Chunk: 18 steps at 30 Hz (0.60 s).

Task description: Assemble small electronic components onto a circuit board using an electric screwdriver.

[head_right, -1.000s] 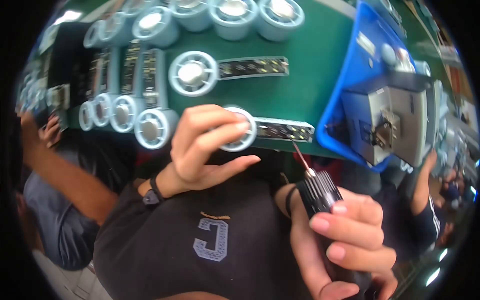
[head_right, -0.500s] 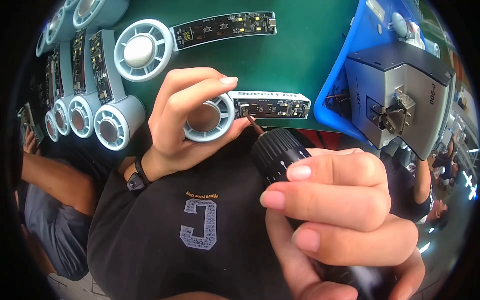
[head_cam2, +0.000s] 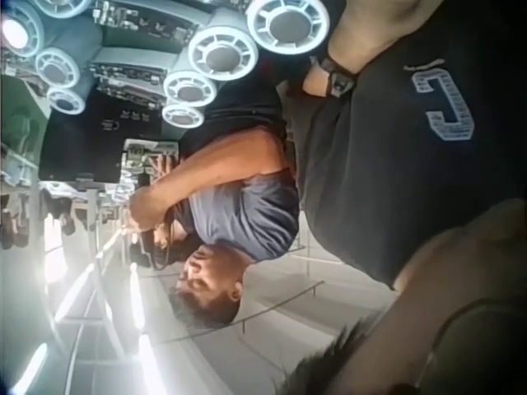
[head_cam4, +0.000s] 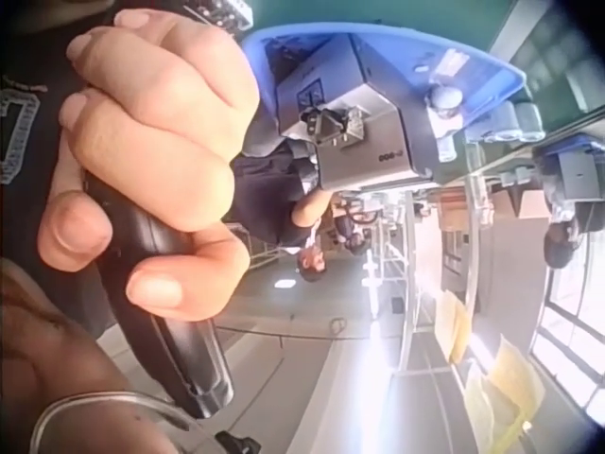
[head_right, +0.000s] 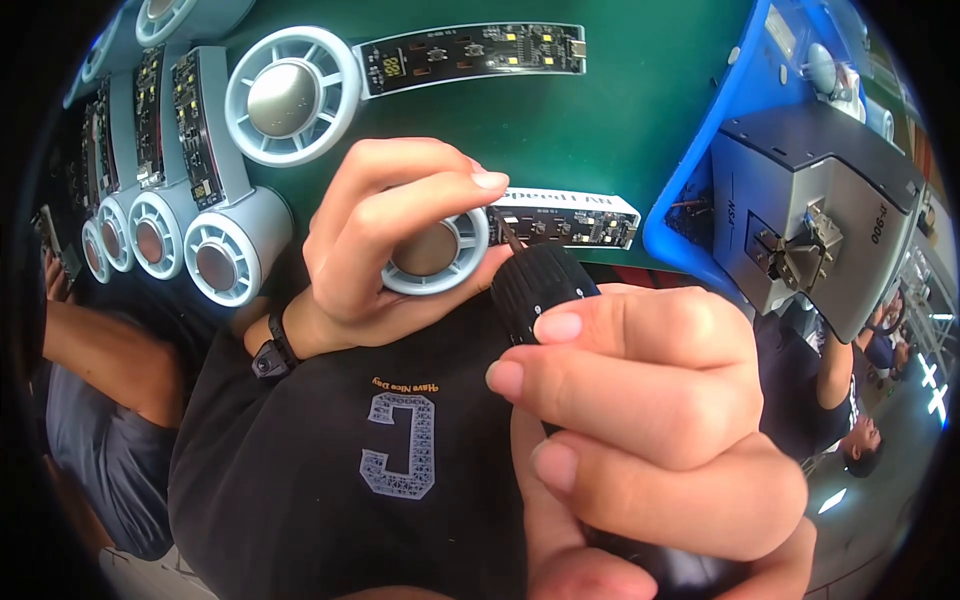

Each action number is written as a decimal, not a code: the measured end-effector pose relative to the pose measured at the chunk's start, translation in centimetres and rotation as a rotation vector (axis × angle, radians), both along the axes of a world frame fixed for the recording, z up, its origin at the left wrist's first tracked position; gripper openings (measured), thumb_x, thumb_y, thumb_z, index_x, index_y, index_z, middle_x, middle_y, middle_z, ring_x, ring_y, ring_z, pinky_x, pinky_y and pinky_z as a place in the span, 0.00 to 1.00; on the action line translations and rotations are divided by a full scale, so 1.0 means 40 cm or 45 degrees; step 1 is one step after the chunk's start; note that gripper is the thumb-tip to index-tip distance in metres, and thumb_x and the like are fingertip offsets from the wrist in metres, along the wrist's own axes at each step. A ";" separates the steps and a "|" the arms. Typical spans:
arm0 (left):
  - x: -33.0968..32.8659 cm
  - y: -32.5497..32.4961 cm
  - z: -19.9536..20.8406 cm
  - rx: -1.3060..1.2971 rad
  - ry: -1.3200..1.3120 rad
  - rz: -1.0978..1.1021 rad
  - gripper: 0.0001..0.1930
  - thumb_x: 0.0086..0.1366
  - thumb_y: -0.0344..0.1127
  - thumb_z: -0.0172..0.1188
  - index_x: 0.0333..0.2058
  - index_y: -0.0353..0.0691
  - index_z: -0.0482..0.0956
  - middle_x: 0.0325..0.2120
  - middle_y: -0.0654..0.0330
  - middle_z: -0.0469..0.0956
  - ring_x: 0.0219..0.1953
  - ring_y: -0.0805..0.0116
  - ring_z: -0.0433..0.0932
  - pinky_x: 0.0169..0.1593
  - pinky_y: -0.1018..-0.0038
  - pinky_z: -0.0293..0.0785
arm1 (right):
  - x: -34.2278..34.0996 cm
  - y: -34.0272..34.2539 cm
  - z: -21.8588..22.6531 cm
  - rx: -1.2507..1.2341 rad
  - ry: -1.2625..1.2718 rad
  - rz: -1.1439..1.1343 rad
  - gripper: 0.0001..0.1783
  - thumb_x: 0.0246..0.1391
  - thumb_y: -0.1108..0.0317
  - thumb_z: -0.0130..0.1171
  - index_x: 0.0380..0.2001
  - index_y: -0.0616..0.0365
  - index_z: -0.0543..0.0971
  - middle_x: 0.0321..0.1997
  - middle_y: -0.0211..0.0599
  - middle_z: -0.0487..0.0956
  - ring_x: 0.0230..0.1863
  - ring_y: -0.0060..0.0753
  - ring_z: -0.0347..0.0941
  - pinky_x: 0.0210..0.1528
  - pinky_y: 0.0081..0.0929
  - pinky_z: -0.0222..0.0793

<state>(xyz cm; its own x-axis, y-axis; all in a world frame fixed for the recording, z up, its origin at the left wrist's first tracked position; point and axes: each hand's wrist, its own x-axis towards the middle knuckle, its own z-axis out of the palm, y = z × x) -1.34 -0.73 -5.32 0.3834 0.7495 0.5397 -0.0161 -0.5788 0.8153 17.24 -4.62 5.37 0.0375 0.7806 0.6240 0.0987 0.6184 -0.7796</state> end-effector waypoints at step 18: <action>0.020 -0.003 0.047 -0.060 0.060 0.079 0.26 0.52 0.23 0.82 0.51 0.36 0.86 0.44 0.51 0.82 0.41 0.58 0.85 0.40 0.67 0.83 | -0.067 0.020 -0.034 0.159 0.232 -0.404 0.20 0.70 0.58 0.49 0.59 0.56 0.73 0.30 0.31 0.71 0.14 0.34 0.67 0.25 0.35 0.69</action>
